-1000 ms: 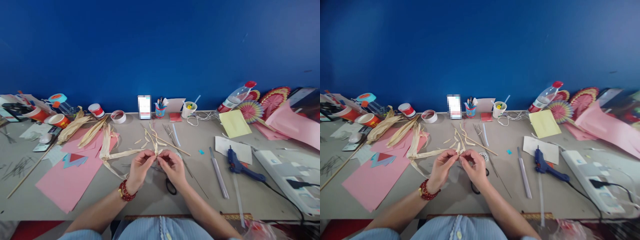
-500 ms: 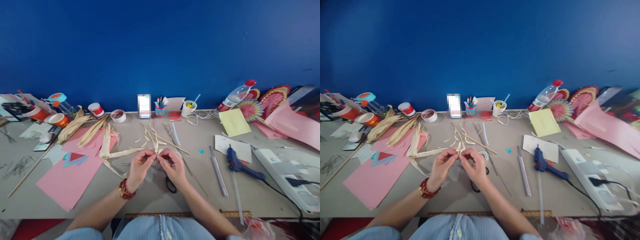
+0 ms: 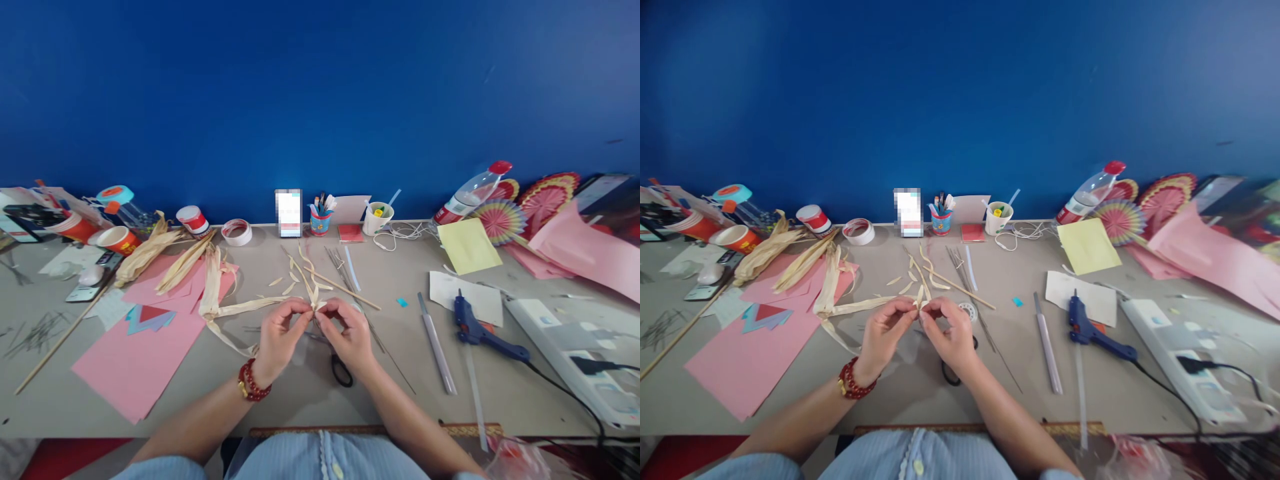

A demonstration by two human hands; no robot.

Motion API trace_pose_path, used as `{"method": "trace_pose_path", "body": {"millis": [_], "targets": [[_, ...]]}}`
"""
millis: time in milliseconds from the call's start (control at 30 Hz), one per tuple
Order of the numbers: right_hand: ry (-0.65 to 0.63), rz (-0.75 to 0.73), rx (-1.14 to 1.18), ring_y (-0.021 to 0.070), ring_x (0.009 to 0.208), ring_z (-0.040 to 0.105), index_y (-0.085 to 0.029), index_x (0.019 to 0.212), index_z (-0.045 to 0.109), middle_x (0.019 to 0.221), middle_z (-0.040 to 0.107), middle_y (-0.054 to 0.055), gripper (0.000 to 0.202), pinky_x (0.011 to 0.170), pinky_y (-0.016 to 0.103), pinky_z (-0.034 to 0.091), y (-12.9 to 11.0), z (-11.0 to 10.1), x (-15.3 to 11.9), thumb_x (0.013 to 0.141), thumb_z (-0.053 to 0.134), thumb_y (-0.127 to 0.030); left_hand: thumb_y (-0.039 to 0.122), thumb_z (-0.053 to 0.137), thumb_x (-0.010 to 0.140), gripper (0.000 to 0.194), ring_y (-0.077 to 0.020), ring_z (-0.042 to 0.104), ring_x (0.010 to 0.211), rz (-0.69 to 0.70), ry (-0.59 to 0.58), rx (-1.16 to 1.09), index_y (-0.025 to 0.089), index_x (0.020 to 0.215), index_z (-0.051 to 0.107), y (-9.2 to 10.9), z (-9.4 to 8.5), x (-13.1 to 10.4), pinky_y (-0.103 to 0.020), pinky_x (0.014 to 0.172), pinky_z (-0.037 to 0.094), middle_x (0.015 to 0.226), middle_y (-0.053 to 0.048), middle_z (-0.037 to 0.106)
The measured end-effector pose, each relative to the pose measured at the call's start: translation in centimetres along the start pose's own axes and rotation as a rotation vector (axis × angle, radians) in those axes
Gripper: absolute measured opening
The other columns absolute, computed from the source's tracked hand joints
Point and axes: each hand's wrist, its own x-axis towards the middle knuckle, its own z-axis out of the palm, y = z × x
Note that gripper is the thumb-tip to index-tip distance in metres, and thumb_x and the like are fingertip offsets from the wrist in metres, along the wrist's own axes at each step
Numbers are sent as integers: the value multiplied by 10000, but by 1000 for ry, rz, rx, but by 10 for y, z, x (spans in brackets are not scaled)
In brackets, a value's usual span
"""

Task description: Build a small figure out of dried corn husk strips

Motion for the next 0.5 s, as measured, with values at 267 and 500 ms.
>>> {"method": "trace_pose_path", "body": {"millis": [267, 500], "targets": [[32, 18, -16, 159, 658, 627, -213, 822, 623, 750, 663, 20, 35, 641, 277, 528, 2, 3, -2, 857, 617, -212, 271, 685, 821, 97, -218, 652, 913, 48, 13, 82, 187, 841, 729, -5, 0, -3, -324, 852, 513, 932, -79, 717], [52, 26, -42, 158, 637, 628, -212, 795, 622, 722, 665, 17, 46, 626, 277, 525, -1, 4, -1, 838, 607, -201, 252, 709, 796, 76, -228, 658, 909, 74, 43, 112, 198, 836, 746, -5, 1, -3, -339, 859, 510, 902, -77, 729]]}}
